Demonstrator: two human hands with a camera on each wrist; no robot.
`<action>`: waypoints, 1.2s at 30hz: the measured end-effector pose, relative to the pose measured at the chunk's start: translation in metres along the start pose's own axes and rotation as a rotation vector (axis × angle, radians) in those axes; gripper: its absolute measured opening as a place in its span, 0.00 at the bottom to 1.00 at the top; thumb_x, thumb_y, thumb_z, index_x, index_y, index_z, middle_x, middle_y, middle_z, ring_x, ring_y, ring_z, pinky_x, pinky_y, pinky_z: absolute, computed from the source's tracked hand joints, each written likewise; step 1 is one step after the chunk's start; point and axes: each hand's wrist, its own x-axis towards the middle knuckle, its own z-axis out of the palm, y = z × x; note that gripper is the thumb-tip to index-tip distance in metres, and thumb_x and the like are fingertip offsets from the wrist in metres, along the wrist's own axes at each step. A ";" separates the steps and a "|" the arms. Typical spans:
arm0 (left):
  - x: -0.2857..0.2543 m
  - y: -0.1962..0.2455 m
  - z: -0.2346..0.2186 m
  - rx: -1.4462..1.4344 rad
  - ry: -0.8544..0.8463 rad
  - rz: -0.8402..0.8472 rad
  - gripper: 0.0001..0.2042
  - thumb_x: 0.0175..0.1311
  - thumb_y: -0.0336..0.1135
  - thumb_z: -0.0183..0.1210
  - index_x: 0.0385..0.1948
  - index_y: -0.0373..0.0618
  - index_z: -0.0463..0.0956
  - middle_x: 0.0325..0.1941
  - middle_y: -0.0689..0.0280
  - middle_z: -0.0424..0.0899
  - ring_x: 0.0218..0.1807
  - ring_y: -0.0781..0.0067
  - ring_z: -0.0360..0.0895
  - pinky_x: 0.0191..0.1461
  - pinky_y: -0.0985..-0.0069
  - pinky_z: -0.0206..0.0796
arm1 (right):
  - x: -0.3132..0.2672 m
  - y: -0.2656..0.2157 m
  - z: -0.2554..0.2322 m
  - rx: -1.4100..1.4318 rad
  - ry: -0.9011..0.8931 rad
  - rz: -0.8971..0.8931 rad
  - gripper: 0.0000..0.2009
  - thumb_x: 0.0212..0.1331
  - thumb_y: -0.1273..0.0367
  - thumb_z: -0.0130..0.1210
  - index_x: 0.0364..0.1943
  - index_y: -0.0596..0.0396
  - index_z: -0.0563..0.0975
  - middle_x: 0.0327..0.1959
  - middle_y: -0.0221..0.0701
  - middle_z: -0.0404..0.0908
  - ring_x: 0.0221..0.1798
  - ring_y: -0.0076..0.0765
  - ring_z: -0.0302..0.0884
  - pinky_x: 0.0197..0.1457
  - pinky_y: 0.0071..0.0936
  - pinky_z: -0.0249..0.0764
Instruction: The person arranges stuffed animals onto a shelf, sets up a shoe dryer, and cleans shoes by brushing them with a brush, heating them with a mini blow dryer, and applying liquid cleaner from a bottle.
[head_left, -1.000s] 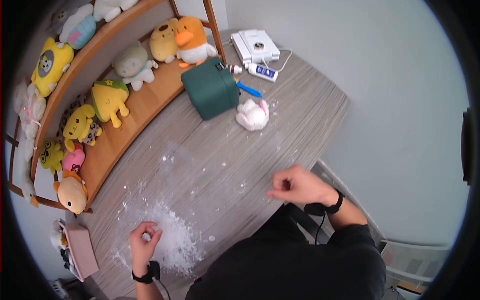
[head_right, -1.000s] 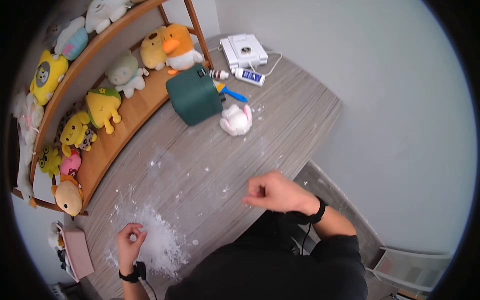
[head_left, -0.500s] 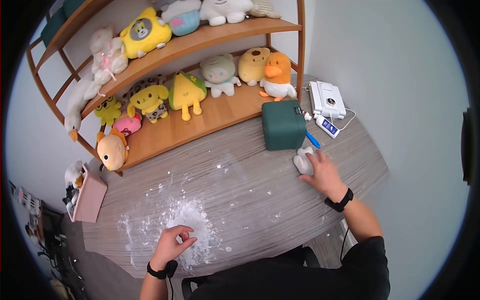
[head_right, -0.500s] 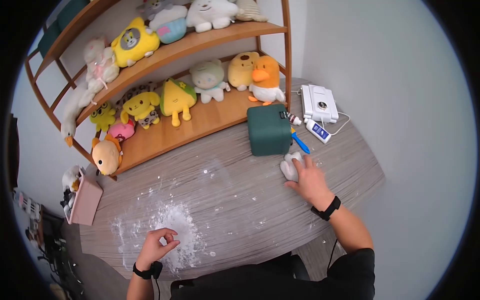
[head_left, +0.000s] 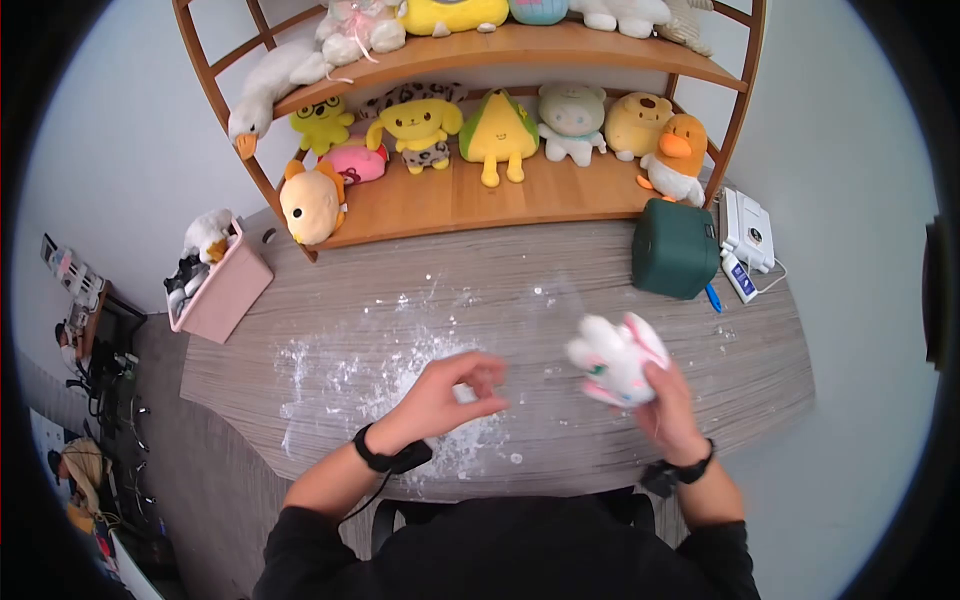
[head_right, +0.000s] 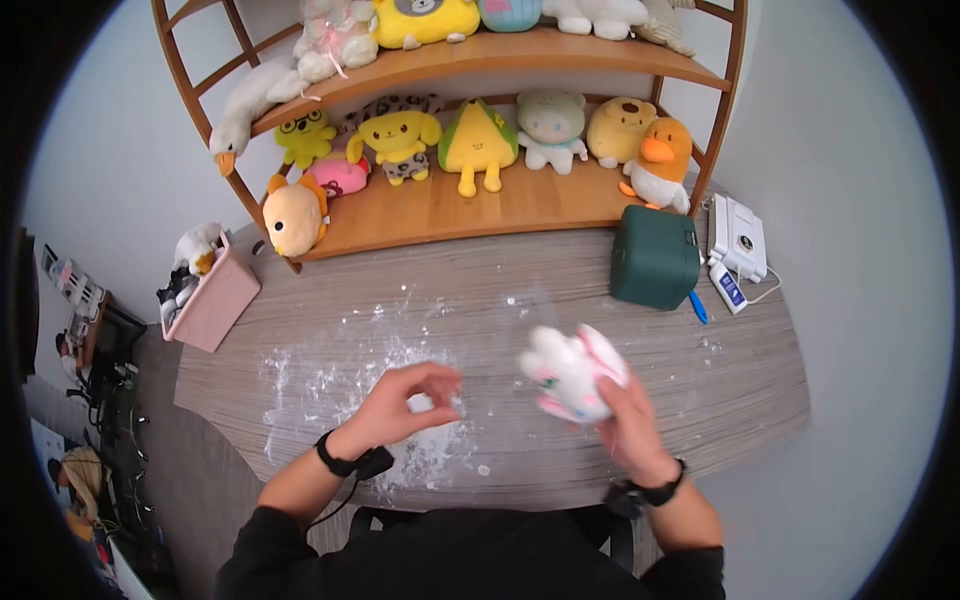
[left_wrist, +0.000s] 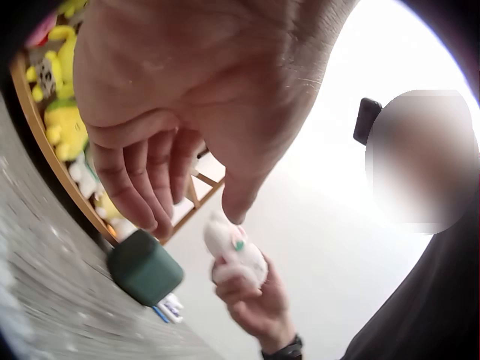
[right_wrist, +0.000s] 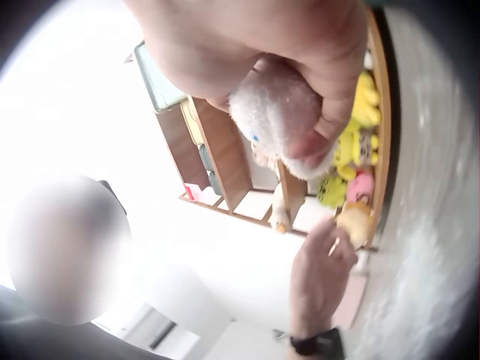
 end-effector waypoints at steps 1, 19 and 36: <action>0.011 0.004 0.010 -0.194 -0.007 -0.059 0.24 0.65 0.27 0.76 0.62 0.39 0.79 0.51 0.66 0.89 0.45 0.76 0.87 0.52 0.73 0.81 | 0.009 0.013 0.022 0.133 -0.017 -0.009 0.35 0.82 0.57 0.53 0.84 0.55 0.57 0.76 0.39 0.74 0.66 0.39 0.82 0.49 0.39 0.87; 0.032 0.000 0.004 -0.621 0.335 -0.080 0.20 0.74 0.29 0.69 0.65 0.37 0.79 0.57 0.62 0.89 0.59 0.73 0.85 0.63 0.71 0.78 | 0.046 0.070 0.062 0.289 -0.100 0.143 0.23 0.86 0.54 0.48 0.71 0.57 0.71 0.61 0.35 0.84 0.56 0.32 0.84 0.55 0.35 0.82; 0.025 0.005 -0.007 -0.031 -0.073 -0.072 0.30 0.52 0.46 0.84 0.55 0.44 0.84 0.49 0.59 0.91 0.50 0.64 0.89 0.56 0.68 0.78 | 0.047 0.033 0.068 -0.897 -0.058 -0.182 0.28 0.50 0.67 0.82 0.55 0.59 0.82 0.45 0.35 0.89 0.44 0.33 0.85 0.45 0.29 0.80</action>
